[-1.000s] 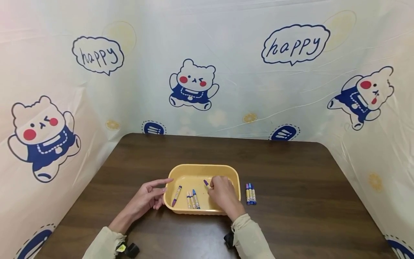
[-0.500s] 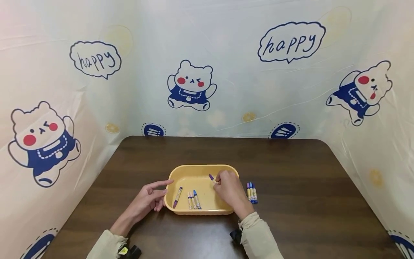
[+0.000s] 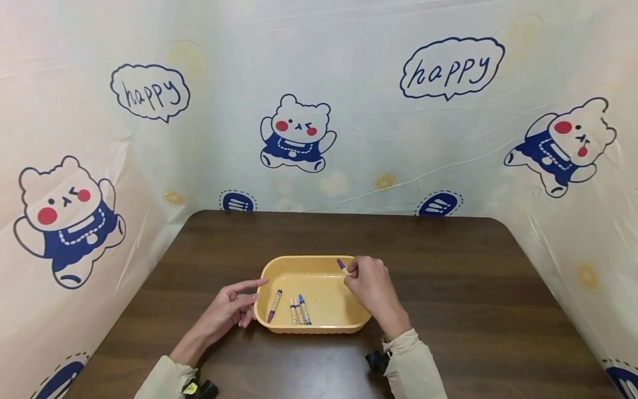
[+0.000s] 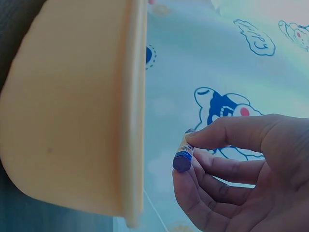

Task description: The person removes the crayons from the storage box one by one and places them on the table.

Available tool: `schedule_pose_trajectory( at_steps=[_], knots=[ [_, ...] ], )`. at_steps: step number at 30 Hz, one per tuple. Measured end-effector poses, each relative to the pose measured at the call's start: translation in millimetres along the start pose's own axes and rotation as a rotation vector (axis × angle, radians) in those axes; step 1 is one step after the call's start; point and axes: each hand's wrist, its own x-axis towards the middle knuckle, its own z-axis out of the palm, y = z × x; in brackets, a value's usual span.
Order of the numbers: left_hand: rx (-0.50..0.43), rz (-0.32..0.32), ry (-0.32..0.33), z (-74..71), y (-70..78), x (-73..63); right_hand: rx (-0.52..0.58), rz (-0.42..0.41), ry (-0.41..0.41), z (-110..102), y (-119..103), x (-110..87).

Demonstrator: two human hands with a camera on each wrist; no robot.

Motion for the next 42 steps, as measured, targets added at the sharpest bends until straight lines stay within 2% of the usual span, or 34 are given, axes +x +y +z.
schedule_pose_trajectory(
  at_steps=[7,16,21,29,37,42],
  knots=[
    [-0.047,0.001,-0.013,-0.9,-3.4,0.1,0.009,0.032,0.022,-7.1,2.7,-3.9],
    [-0.079,0.015,-0.016,-1.9,-2.0,0.8,0.026,0.082,0.142,-10.6,11.1,-14.6],
    [-0.083,0.015,-0.022,-4.5,0.5,2.3,0.024,0.104,0.170,-16.5,21.0,-20.1],
    [-0.084,0.001,-0.025,-6.4,2.6,6.1,0.012,0.175,0.139,-25.9,43.7,-25.5],
    [-0.090,-0.005,-0.033,-7.5,5.3,6.9,-0.033,0.255,0.099,-28.0,77.5,-28.3],
    [-0.089,-0.010,-0.037,-8.0,6.2,7.7,-0.055,0.283,0.057,-28.4,90.4,-30.7]
  ],
)
